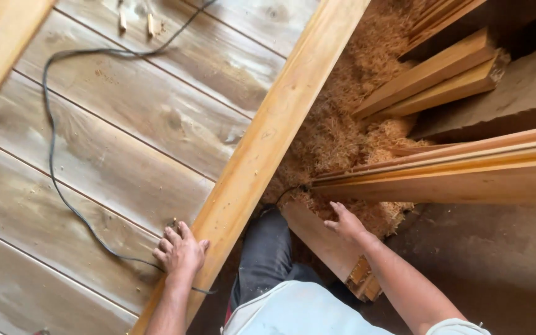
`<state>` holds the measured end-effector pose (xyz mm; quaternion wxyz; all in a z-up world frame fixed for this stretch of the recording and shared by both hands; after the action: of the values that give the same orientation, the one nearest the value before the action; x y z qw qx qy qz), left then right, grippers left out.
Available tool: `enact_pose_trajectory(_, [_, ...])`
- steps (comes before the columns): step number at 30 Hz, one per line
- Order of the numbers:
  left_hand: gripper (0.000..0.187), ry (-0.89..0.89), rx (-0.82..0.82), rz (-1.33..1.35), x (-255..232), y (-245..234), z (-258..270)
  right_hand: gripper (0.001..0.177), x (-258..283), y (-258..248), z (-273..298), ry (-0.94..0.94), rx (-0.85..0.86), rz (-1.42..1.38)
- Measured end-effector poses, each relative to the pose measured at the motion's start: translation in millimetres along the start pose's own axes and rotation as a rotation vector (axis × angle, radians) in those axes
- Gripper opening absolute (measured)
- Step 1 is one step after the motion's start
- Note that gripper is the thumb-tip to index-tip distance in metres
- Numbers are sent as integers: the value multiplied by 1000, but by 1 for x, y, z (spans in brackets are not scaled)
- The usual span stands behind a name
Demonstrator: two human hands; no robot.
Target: Assembling wooden structures using a power drill and a hammer in a workshop environment.
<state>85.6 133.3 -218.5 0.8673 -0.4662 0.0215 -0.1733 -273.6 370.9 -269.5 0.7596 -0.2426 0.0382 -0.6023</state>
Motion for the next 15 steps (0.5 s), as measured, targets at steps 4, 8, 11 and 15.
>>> enact_pose_trajectory(4, [87,-14,156,-8,-6,-10,-6,68,21,-30,23,20,-51,-62])
enact_pose_trajectory(8, [93,-33,154,-58,-7,-13,-21,67,55,-64,31,1,-96,-69])
enact_pose_trajectory(11, [51,45,399,-77,-29,-67,-18,64,78,-88,17,27,-117,-150])
enact_pose_trajectory(15, [39,84,276,513,-67,-135,-92,62,120,-126,-37,-50,-187,-155])
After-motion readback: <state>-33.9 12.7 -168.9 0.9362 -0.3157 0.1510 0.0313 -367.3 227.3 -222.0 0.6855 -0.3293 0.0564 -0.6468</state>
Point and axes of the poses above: each hand's wrist, its own z-axis away from the middle knuckle, its own y-axis out of the palm, x = y × z, the point moved 8 cm from there along -z, towards the middle knuckle, and after that the axes turned 4 degrees about y, right-handed, at the moved point
